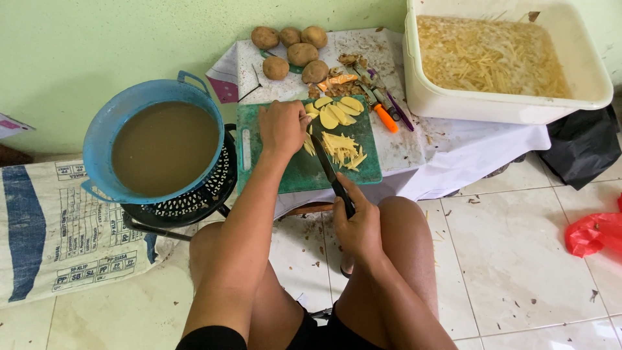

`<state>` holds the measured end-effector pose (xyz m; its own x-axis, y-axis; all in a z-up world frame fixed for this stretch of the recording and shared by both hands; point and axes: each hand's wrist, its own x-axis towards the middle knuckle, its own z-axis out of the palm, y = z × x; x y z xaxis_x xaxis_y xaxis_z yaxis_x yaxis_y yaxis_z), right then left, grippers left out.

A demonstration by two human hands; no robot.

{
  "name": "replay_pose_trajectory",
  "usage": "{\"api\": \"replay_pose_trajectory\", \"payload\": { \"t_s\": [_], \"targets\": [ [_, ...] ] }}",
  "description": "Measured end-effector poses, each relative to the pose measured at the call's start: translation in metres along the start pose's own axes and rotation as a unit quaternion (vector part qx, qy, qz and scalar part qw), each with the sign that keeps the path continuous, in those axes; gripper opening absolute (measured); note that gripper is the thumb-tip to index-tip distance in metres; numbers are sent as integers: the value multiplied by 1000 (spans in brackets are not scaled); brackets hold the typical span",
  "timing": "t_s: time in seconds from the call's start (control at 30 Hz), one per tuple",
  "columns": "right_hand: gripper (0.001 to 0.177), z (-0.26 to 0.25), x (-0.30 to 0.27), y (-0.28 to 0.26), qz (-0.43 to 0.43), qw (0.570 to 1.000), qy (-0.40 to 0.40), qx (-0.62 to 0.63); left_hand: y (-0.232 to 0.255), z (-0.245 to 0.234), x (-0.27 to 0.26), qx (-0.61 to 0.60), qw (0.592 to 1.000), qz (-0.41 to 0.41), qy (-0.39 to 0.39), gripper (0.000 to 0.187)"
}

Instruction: Slicing peeled potatoes into thin julienne strips using a knife on a cutting board.

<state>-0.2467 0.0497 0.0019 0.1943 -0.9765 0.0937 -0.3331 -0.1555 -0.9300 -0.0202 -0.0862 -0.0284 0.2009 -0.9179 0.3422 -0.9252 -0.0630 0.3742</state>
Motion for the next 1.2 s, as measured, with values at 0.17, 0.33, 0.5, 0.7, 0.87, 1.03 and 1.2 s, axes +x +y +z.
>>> {"api": "replay_pose_trajectory", "payload": {
  "t_s": [0.17, 0.33, 0.5, 0.7, 0.87, 1.03, 1.2],
  "targets": [
    [48, 2, 2, 14, 3, 1000, -6, 3, -4, -11, 2, 27, 999, -22, 34, 17],
    [48, 5, 2, 16, -2, 1000, -15, -4, -19, -17, -4, 31, 998, -51, 38, 12],
    [49, 15, 0, 19, -18, 998, -47, -22, -23, -18, -16, -61, 994, -86, -36, 26],
    [48, 28, 6, 17, -50, 997, -48, -17, -9, -54, -32, -122, 974, -161, -99, 16],
    [48, 34, 15, 11, -69, 997, -29, -24, -10, -75, -34, -170, 965, -176, -98, 18],
    [47, 38, 24, 16, -81, 996, -13, -23, -21, -73, -34, -186, 962, -189, -71, 20],
    [47, 43, 14, 20, -68, 996, -48, -25, -3, -98, -48, -205, 950, -222, -77, 24]
  ]
}}
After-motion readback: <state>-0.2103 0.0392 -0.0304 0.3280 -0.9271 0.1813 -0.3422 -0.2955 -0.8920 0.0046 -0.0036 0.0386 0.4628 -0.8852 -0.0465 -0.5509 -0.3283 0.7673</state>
